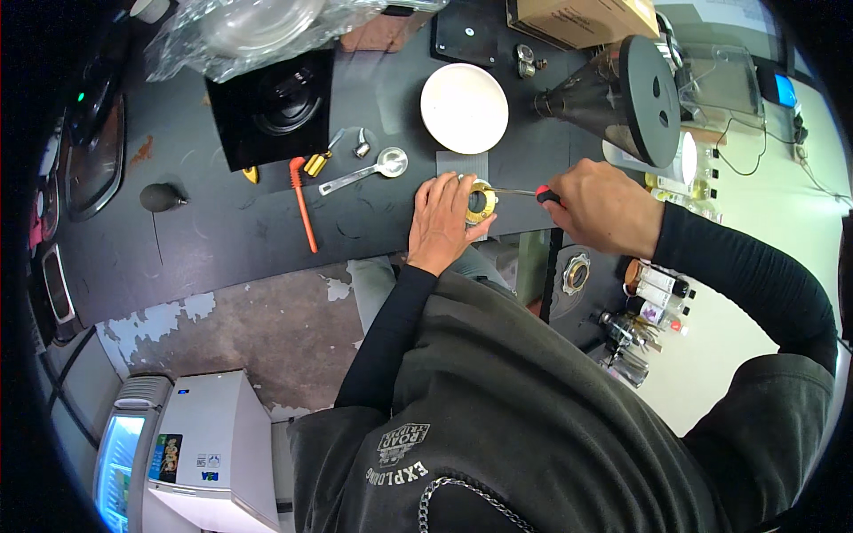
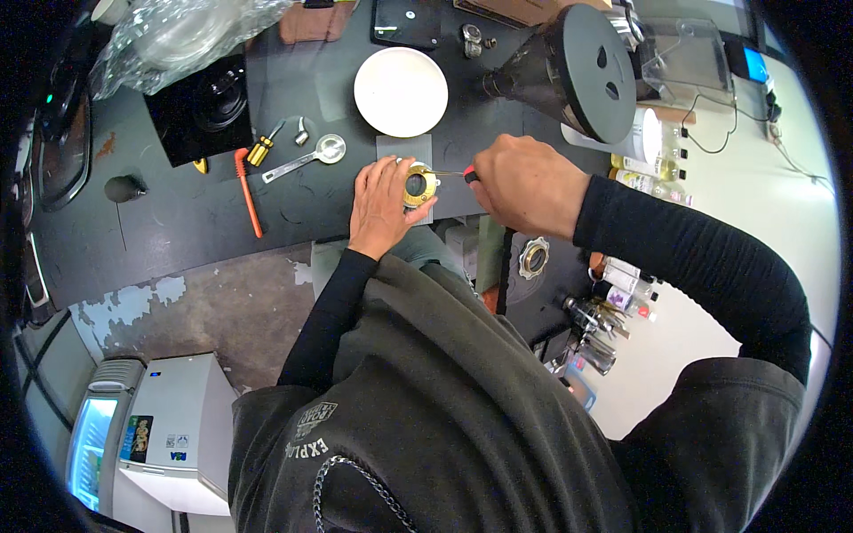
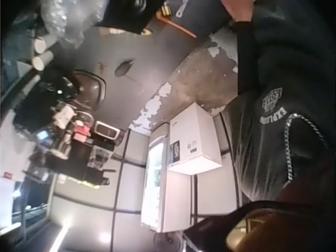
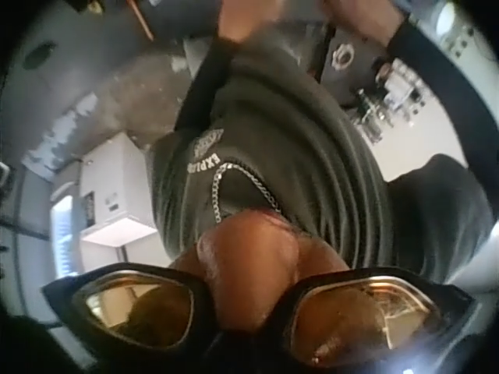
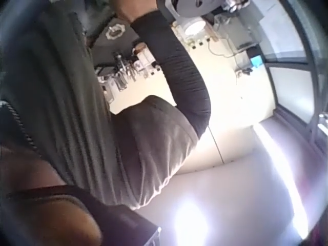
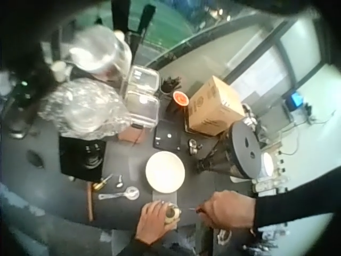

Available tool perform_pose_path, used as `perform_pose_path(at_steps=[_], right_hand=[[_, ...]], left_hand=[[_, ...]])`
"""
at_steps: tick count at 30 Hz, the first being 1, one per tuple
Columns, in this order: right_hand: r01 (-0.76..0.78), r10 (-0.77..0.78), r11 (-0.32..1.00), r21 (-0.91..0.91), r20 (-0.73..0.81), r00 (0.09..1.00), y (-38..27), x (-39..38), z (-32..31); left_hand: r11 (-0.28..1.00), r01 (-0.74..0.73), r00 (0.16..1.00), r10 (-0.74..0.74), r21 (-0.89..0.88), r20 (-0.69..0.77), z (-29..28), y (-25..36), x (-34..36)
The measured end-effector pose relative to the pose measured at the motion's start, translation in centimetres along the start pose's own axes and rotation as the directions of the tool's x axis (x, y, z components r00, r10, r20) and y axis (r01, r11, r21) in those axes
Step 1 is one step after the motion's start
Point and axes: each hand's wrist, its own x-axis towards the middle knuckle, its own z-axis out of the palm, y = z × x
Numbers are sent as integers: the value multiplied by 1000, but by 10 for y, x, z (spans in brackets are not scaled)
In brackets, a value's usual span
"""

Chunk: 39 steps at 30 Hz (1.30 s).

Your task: Using a screwdriver to work on a coffee grinder burr assembly.

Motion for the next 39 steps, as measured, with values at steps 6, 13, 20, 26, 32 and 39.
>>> perform_pose_path(at_steps=[6,13,20,26,32,39], right_hand=[[-187,180,982,36,144,973,-4,10,-10],[-213,204,977,31,189,961,-4,23,-23],[-259,239,961,102,175,955,0,22,-18],[-311,277,936,166,198,940,0,20,-19],[-460,372,838,292,311,875,17,12,-5],[-845,109,-160,511,859,499,36,19,-11]], left_hand=[[999,21,1000,-21,-41,8,-2,-3,-2],[998,-2,1000,1,-60,-18,-5,-4,0],[999,-19,1000,18,-46,-2,-6,-5,-3],[1000,-15,1000,16,-20,22,-6,-6,-1],[1000,-19,1000,20,-24,15,-4,-6,-2],[999,-11,1000,11,-32,3,-4,-6,-4]])
